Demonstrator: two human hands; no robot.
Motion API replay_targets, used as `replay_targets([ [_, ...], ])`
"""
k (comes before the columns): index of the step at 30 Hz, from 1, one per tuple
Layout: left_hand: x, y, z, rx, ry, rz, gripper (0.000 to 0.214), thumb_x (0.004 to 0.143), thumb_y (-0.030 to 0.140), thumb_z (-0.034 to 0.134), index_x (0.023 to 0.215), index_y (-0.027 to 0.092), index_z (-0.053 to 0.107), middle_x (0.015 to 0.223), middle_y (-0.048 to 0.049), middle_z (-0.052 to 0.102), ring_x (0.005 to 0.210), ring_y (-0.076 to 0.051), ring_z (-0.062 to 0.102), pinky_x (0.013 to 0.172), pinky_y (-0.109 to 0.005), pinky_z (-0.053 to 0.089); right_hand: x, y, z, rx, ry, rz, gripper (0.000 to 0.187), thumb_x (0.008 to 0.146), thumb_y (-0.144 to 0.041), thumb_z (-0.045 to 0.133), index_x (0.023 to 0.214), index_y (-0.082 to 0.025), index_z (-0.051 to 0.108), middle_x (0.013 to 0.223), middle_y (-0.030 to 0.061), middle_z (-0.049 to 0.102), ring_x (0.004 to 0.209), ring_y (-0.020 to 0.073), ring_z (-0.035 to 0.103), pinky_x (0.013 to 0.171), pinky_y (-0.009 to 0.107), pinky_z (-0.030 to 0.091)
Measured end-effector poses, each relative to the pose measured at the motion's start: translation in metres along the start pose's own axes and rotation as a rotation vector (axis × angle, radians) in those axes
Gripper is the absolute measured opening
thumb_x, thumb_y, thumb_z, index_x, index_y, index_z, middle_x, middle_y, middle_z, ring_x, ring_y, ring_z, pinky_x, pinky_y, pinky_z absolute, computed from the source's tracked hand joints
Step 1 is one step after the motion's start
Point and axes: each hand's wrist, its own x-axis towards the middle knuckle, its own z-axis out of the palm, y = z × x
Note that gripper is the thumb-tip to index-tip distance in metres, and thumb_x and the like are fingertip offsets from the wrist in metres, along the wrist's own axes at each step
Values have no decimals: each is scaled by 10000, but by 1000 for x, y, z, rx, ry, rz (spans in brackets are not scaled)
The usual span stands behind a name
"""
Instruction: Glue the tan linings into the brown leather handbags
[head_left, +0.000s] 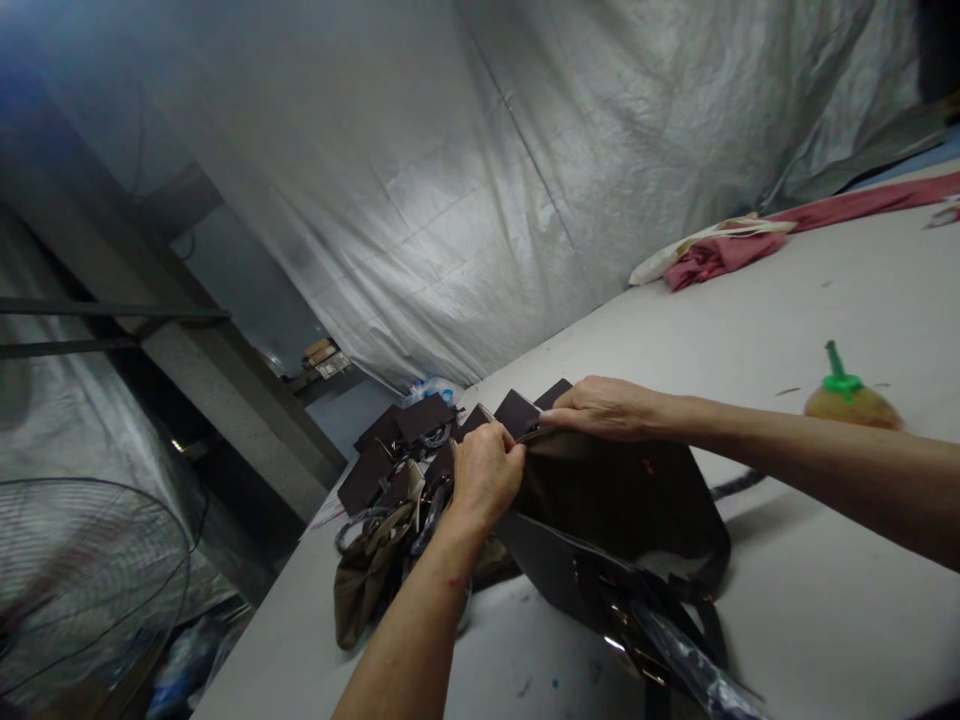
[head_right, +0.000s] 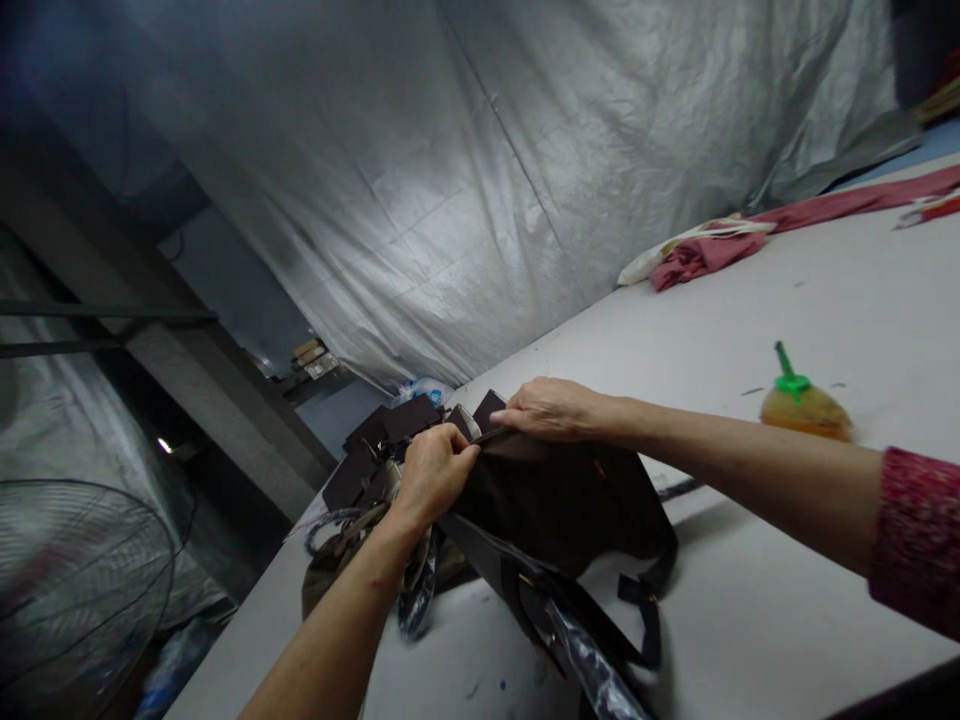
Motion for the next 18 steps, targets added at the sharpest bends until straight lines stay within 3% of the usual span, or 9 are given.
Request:
replay_targets([
  [3,0,1,-2,-56,-5,13,139,771,240,634,644,205,588,710,-36,678,720,-205,626,658,-294,384,9,-9,4,-32,-13,-145,347,862,-424,510,1046,-239,740,938,69,738,816,211,645,629,268,350],
  [5,-2,0,-4,-172,-1,12,102,744,220,674,758,201,575,761,-16,676,723,-177,621,665,-272,395,15,-13,7,-36,-37,-160,310,827,-351,535,1038,-259,744,924,55,737,828,211,644,622,267,341],
  [8,-8,-11,-7,-330,-86,-19,500,623,231,799,1028,202,508,903,-4,664,728,-148,601,648,-242,411,18,-11,6,1,-70,-124,267,793,-300,542,932,-236,761,813,41,719,724,186,612,584,265,329],
  [10,-11,-22,-7,-333,-202,-28,638,542,210,844,1073,207,492,957,-6,642,775,-151,586,653,-231,415,16,-4,3,52,-108,-114,242,765,-281,553,871,-226,763,729,19,693,643,162,574,560,261,327],
  [14,-9,-42,-2,-351,-377,-54,400,566,107,773,888,195,555,833,28,611,765,-140,560,633,-212,395,12,7,0,102,-132,-56,231,743,-299,574,849,-224,766,667,0,665,608,155,557,553,262,344],
  [18,-2,-44,1,-452,-408,-96,295,576,135,786,795,179,592,725,52,583,674,-116,527,593,-206,370,16,11,4,80,-118,-34,243,734,-296,574,863,-218,766,686,7,675,632,165,581,563,269,350],
])
